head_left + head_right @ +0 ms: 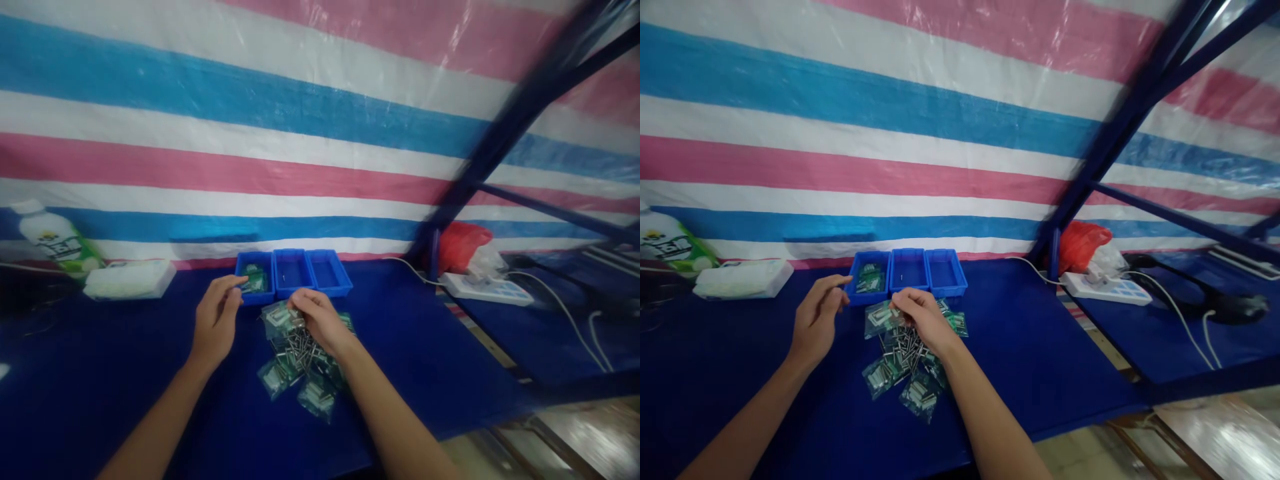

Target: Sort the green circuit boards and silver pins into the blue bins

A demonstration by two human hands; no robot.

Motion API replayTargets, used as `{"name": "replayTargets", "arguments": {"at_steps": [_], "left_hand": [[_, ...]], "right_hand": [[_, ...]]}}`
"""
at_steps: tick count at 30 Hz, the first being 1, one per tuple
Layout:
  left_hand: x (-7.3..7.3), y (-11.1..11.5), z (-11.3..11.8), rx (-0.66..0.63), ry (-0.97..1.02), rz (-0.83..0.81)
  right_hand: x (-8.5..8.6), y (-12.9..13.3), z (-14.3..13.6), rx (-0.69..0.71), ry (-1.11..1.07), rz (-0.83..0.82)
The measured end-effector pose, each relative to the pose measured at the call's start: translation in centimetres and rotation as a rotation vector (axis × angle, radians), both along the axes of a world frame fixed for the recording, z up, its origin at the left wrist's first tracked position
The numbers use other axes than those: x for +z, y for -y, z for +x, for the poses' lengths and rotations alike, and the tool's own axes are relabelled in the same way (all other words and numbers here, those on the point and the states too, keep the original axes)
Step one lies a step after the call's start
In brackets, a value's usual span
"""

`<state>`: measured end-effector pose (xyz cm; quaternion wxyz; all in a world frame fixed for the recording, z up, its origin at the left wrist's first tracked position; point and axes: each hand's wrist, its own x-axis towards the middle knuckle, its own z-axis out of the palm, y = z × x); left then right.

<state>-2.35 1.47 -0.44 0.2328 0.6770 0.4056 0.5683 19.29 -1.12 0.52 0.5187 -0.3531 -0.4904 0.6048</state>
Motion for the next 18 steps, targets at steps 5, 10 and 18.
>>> {"name": "replayTargets", "arguments": {"at_steps": [5, 10, 18], "left_hand": [[0.2, 0.8, 0.3, -0.310, -0.130, -0.198], [0.0, 1.7, 1.7, -0.205, -0.127, -0.240], [0.2, 1.7, 1.6, -0.240, -0.239, -0.194]], "right_hand": [[0.0, 0.4, -0.7, -0.082, 0.078, 0.161], [0.0, 0.8, -1.4, -0.069, 0.182, 0.224], [-0.1, 0.6, -1.0, -0.059, 0.305, 0.188]]}}
